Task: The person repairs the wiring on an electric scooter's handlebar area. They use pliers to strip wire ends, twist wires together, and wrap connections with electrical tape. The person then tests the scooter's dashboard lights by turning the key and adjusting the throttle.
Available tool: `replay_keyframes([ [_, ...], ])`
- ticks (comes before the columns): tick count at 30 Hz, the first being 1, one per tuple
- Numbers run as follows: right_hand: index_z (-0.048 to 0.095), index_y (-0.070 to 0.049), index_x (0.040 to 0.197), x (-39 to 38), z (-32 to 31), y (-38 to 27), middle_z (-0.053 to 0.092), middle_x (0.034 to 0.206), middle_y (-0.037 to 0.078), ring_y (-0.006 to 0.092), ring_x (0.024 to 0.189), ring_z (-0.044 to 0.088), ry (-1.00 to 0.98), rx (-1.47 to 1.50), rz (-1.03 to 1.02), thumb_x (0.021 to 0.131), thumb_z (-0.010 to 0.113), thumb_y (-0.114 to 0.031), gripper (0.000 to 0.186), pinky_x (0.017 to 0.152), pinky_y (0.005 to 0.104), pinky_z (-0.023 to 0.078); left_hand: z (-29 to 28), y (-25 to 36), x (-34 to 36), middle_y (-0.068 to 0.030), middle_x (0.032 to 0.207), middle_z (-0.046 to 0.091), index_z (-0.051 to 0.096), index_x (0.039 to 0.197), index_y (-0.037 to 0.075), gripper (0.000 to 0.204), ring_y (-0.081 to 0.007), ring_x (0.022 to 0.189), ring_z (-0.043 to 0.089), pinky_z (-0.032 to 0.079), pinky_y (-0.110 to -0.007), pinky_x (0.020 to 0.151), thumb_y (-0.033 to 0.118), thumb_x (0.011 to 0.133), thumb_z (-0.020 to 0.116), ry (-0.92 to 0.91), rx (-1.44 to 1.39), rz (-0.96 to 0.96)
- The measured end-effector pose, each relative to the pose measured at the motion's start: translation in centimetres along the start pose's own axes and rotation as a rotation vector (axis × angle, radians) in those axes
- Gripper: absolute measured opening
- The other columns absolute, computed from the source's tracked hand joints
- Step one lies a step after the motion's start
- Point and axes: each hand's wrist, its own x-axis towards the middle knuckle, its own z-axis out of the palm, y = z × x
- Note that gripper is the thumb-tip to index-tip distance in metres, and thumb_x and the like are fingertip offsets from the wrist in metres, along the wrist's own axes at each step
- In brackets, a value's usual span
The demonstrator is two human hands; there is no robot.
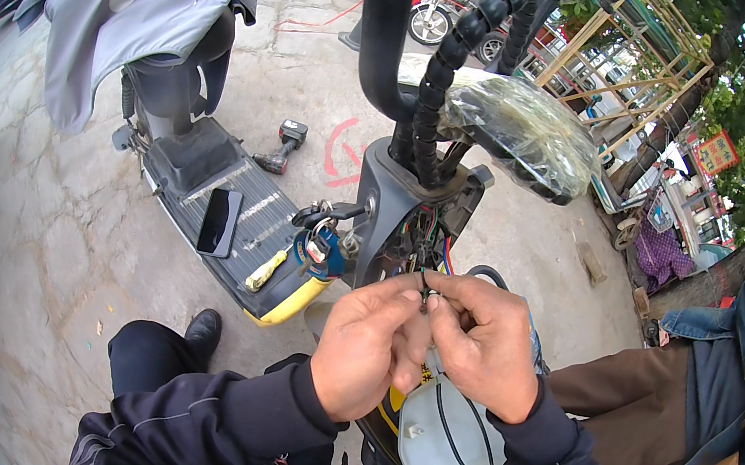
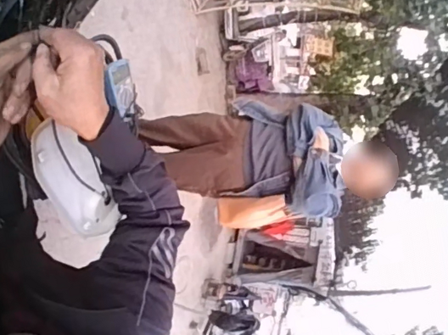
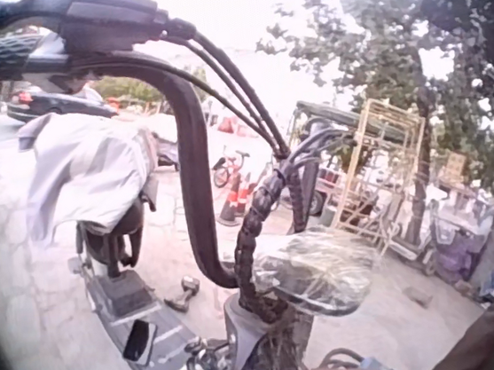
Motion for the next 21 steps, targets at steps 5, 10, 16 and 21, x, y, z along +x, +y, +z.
replay_keyframes([
  [5,0.074,0.005,0.109,0.5,-2.0,0.0,0.073,0.081,0.017,0.0198,0.064,0.067,-0.145,-0.051,-0.031,0.095,0.063,-0.003,0.020,0.061,0.0335,0.052,0.0,0.3,0.3,0.0008,0.060,0.052,0.064,0.120,-0.002,0.028,-0.0093,0.039,0.041,0.038,-0.026,0.042,0.021,0.112,0.050,0.083,0.100,0.017],
  [10,0.074,0.008,0.109,1.3,-3.4,0.5,0.072,0.081,0.004,0.0074,0.073,0.061,-0.082,0.205,0.315,0.100,0.065,-0.010,0.022,0.063,0.0298,0.050,-0.1,0.3,0.5,0.0023,0.058,0.049,0.064,0.117,0.000,0.023,-0.0087,0.039,0.041,0.038,-0.025,0.042,0.020,0.111,0.053,0.110,0.146,-0.020],
  [16,0.076,0.007,0.102,2.0,-2.7,1.0,0.072,0.082,0.004,0.0069,0.074,0.062,-0.192,0.335,0.425,0.097,0.074,-0.014,0.021,0.064,0.0263,0.050,-0.4,0.3,0.6,0.0027,0.058,0.049,0.065,0.119,0.001,0.024,-0.0087,0.040,0.042,0.037,-0.025,0.041,0.020,0.111,0.054,0.078,0.165,-0.005],
  [21,0.075,0.006,0.097,2.1,-1.6,1.4,0.073,0.084,0.006,0.0088,0.077,0.064,-0.132,0.342,0.451,0.092,0.075,-0.010,0.016,0.068,0.0265,0.051,-0.6,-0.1,0.7,0.0021,0.058,0.049,0.066,0.123,0.000,0.026,-0.0086,0.040,0.043,0.037,-0.025,0.041,0.021,0.111,0.055,0.092,0.201,0.019],
])
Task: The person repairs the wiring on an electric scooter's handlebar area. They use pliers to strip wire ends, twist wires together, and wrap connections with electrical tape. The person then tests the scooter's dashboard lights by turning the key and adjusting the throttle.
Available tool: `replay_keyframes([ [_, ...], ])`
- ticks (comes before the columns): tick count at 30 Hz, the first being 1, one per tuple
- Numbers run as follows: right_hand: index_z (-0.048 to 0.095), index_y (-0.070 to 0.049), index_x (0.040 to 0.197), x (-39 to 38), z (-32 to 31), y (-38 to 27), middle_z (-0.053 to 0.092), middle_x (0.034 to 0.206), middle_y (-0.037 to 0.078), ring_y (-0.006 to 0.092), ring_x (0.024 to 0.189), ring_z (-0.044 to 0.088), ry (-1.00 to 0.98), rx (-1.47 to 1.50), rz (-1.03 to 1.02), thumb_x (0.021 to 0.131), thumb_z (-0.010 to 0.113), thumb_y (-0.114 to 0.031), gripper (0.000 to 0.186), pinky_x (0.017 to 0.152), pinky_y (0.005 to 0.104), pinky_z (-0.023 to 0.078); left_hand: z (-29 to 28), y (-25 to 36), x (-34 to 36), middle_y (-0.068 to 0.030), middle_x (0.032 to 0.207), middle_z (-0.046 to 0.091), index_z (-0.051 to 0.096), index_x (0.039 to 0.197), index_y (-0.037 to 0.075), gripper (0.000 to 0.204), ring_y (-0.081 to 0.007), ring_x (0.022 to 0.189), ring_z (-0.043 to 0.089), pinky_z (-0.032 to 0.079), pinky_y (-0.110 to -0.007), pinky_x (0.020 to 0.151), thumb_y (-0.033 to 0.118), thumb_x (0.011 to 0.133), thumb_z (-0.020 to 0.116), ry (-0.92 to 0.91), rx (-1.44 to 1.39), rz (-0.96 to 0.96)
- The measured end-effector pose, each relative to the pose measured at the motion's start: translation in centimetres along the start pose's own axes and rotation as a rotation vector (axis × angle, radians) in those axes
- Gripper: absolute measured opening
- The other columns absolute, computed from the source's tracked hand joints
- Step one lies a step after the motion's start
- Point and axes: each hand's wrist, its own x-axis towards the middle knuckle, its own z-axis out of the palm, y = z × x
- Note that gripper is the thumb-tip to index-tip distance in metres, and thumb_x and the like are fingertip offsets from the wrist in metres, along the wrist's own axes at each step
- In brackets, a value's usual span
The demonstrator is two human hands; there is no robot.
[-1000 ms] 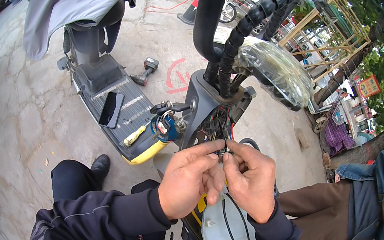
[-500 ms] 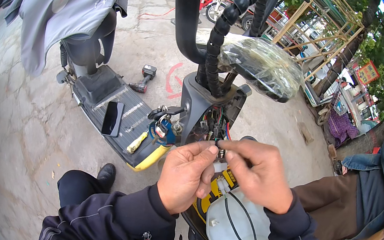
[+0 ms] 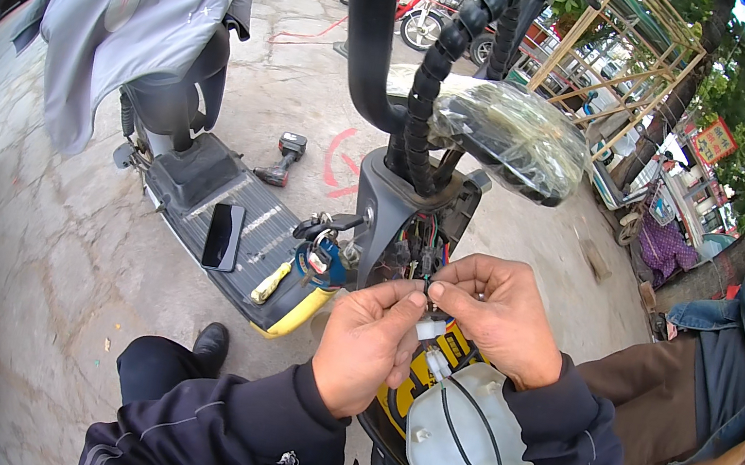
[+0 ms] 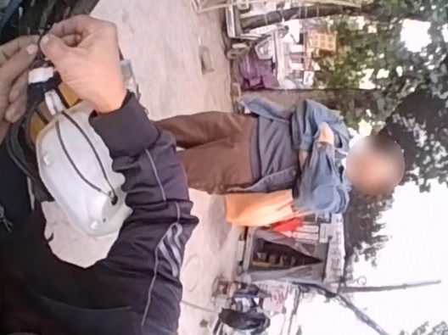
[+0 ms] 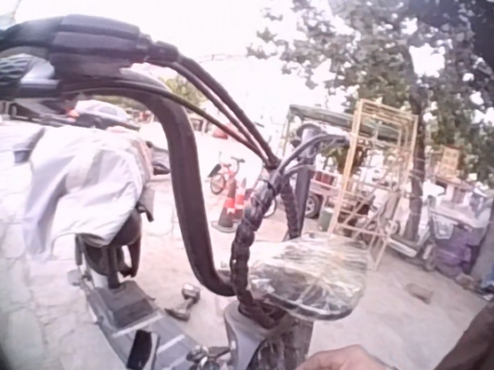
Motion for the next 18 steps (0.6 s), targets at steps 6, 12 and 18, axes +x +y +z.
replay_keyframes([
  [6,0.071,0.006,0.099,0.3,0.4,0.0,0.070,0.084,0.003,0.0056,0.069,0.058,-0.005,0.073,-0.015,0.093,0.074,-0.007,0.015,0.061,0.0230,0.044,0.1,-0.4,0.2,0.0028,0.059,0.050,0.068,0.122,-0.001,0.028,-0.0074,0.041,0.042,0.037,-0.024,0.041,0.022,0.109,0.060,0.026,0.014,0.047],
  [12,0.071,0.007,0.096,-0.3,0.2,-0.6,0.071,0.085,0.004,0.0092,0.075,0.062,-0.029,0.084,0.104,0.094,0.069,-0.009,0.016,0.066,0.0261,0.049,0.3,-1.5,0.6,0.0048,0.060,0.054,0.073,0.114,-0.001,0.027,-0.0047,0.043,0.042,0.034,-0.023,0.041,0.024,0.107,0.064,0.083,0.041,0.128],
  [18,0.072,0.008,0.091,-0.9,2.5,-1.2,0.072,0.081,0.006,0.0083,0.072,0.063,0.107,0.035,0.042,0.091,0.072,-0.004,0.012,0.065,0.0255,0.051,0.2,-2.5,0.4,0.0059,0.079,0.064,0.075,0.113,-0.001,0.023,-0.0016,0.066,0.050,0.040,-0.022,0.057,0.014,0.106,0.060,0.136,0.043,0.148],
])
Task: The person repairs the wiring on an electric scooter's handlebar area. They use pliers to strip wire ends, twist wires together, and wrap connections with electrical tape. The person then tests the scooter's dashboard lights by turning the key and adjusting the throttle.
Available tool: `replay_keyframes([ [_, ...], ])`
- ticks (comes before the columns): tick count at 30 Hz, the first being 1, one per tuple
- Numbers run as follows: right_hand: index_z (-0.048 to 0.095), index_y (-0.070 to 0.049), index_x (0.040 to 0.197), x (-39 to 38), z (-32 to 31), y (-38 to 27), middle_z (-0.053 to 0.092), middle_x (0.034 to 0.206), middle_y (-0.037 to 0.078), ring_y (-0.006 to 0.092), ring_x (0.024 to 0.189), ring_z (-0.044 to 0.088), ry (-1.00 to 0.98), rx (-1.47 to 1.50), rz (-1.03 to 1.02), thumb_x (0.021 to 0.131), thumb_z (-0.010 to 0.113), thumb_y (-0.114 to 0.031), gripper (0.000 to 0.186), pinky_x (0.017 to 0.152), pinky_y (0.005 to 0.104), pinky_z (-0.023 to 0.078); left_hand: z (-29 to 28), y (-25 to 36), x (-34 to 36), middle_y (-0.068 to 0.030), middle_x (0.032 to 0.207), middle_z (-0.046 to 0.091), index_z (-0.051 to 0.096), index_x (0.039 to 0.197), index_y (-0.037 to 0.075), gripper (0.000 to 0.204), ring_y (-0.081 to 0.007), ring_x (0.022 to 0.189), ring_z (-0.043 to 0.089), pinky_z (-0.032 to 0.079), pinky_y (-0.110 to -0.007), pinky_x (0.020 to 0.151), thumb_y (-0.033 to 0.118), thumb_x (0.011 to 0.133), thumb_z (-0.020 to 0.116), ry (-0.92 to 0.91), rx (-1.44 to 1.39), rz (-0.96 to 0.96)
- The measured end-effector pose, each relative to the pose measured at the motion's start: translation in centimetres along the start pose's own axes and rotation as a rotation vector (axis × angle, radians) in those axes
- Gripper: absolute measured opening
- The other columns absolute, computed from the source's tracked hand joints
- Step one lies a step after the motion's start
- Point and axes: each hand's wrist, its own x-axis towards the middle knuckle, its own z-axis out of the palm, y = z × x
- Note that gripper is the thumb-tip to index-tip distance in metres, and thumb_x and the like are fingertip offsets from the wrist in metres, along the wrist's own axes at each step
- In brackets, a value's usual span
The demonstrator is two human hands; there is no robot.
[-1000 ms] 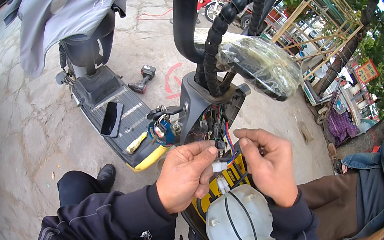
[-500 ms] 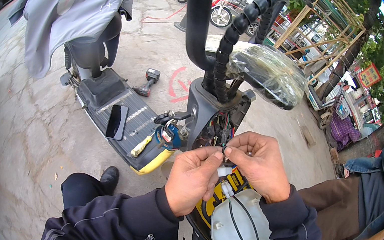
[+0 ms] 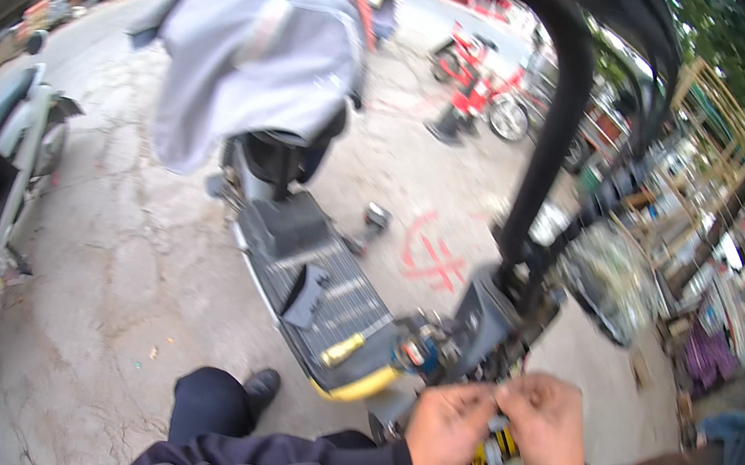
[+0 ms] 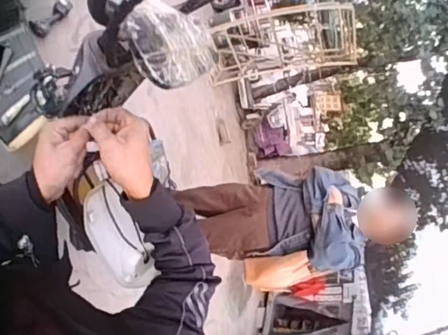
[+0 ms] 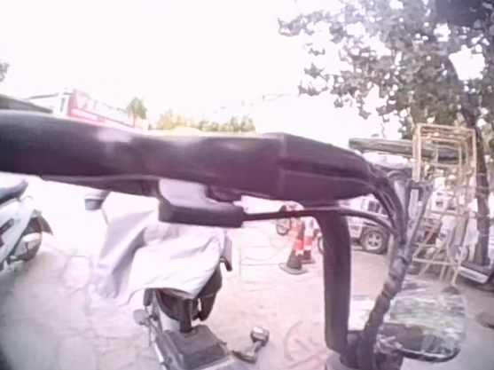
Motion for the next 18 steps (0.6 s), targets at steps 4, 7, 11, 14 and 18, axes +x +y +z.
replay_keyframes([
  [4,0.074,0.011,0.097,-0.4,0.0,0.0,0.074,0.082,0.007,0.0072,0.070,0.063,-0.013,-0.011,-0.056,0.093,0.075,-0.008,0.019,0.062,0.0237,0.049,-0.3,-0.9,0.6,0.0071,0.073,0.062,0.069,0.121,-0.007,0.027,0.0016,0.062,0.044,0.033,-0.020,0.053,0.014,0.105,0.065,-0.070,-0.017,0.113],
  [7,0.076,0.009,0.103,-0.9,-0.3,0.2,0.073,0.081,0.009,0.0087,0.071,0.064,-0.035,-0.171,-0.212,0.095,0.075,-0.011,0.022,0.062,0.0267,0.049,-0.8,-1.4,0.9,0.0026,0.081,0.069,0.067,0.123,-0.009,0.027,0.0011,0.072,0.054,0.042,-0.019,0.062,0.010,0.105,0.063,-0.103,0.067,0.109],
  [11,0.077,0.006,0.105,-1.2,-0.4,0.0,0.071,0.077,0.010,0.0104,0.070,0.063,-0.069,-0.385,-0.413,0.097,0.074,-0.015,0.022,0.061,0.0308,0.048,0.0,-1.3,1.0,0.0060,0.073,0.062,0.069,0.120,-0.009,0.027,0.0017,0.065,0.046,0.034,-0.021,0.054,0.013,0.104,0.065,-0.013,0.017,0.103],
  [14,0.077,0.007,0.103,-1.0,-0.5,-0.2,0.069,0.075,0.010,0.0106,0.068,0.061,-0.083,-0.322,-0.483,0.097,0.073,-0.015,0.023,0.061,0.0312,0.048,0.7,-0.4,0.9,0.0054,0.074,0.063,0.072,0.115,-0.006,0.025,0.0002,0.064,0.046,0.035,-0.022,0.054,0.015,0.104,0.065,0.062,-0.048,0.053],
  [18,0.076,0.007,0.101,-0.5,-1.8,0.0,0.070,0.076,0.007,0.0095,0.069,0.061,0.009,-0.244,-0.270,0.096,0.074,-0.014,0.022,0.062,0.0285,0.049,0.5,0.4,0.1,0.0022,0.060,0.053,0.071,0.099,0.003,0.020,-0.0067,0.044,0.043,0.033,-0.025,0.041,0.020,0.105,0.064,0.068,-0.060,-0.057],
])
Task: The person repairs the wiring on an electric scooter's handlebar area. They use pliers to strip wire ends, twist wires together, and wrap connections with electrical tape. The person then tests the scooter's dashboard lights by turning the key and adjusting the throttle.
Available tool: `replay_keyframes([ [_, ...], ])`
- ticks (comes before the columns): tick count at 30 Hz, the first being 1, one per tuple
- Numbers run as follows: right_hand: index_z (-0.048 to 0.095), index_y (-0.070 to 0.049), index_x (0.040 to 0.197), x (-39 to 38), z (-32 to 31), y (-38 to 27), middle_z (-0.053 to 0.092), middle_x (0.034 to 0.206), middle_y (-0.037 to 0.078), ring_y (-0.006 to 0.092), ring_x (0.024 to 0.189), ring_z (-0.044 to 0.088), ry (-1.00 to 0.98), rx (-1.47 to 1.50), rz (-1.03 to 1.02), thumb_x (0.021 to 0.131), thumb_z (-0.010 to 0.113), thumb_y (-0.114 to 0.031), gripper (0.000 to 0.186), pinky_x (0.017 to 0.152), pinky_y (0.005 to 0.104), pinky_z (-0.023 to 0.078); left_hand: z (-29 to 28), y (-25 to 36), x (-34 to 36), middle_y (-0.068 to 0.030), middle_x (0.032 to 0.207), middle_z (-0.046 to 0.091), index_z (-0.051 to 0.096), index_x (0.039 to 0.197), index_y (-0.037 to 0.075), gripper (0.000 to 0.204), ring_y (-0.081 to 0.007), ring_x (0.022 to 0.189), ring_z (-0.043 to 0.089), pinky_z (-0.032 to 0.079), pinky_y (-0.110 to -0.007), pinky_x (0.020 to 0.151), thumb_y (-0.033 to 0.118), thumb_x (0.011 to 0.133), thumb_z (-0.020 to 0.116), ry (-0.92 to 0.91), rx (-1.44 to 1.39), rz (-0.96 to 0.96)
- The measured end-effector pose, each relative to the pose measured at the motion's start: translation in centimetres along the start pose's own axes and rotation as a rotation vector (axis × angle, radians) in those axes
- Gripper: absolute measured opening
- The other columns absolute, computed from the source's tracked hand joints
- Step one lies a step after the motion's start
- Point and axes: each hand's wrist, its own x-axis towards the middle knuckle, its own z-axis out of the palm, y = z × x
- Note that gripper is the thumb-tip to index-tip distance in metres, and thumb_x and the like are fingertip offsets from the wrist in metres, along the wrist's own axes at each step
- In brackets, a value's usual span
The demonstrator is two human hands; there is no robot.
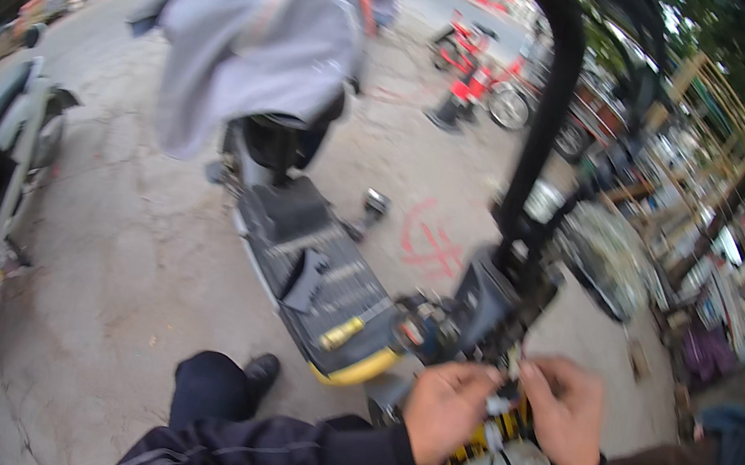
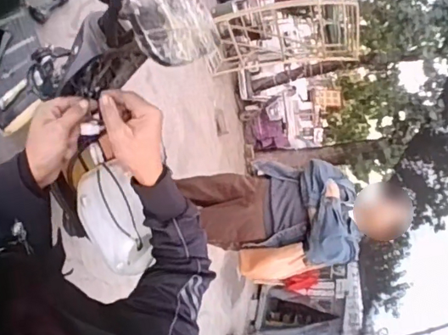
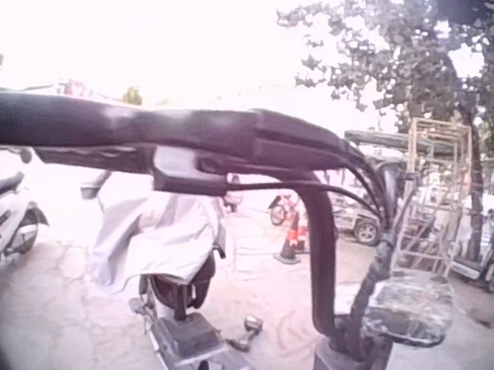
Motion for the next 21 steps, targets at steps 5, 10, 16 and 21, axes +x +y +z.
replay_keyframes([
  [5,0.077,0.006,0.101,0.4,0.4,1.3,0.071,0.081,0.002,0.0052,0.069,0.055,-0.044,0.059,0.055,0.091,0.078,-0.009,0.017,0.062,0.0237,0.044,-0.3,0.7,-0.1,0.0007,0.061,0.051,0.067,0.097,0.002,0.023,-0.0090,0.044,0.041,0.034,-0.026,0.042,0.020,0.108,0.058,-0.102,0.002,0.040],
  [10,0.078,0.005,0.098,1.0,0.8,1.2,0.072,0.080,0.002,0.0044,0.070,0.055,-0.048,0.106,0.079,0.091,0.078,-0.007,0.015,0.062,0.0231,0.044,-0.5,1.3,0.0,-0.0011,0.062,0.054,0.068,0.102,-0.001,0.024,-0.0101,0.045,0.044,0.038,-0.026,0.045,0.018,0.109,0.056,-0.142,0.047,0.015],
  [16,0.076,0.008,0.093,1.2,1.4,1.1,0.071,0.076,0.003,0.0033,0.065,0.056,0.013,0.083,0.110,0.090,0.078,-0.007,0.015,0.056,0.0222,0.044,-0.6,1.0,0.1,-0.0019,0.062,0.058,0.068,0.095,-0.001,0.028,-0.0073,0.046,0.048,0.038,-0.024,0.046,0.018,0.109,0.054,-0.166,0.075,0.053],
  [21,0.075,0.006,0.086,0.9,1.9,1.0,0.065,0.065,0.007,0.0089,0.056,0.056,0.109,-0.088,0.053,0.085,0.076,-0.007,0.013,0.052,0.0277,0.044,-0.6,0.8,-0.1,-0.0019,0.065,0.059,0.069,0.120,-0.004,0.030,-0.0089,0.048,0.048,0.039,-0.024,0.048,0.018,0.110,0.052,-0.190,0.139,0.068],
])
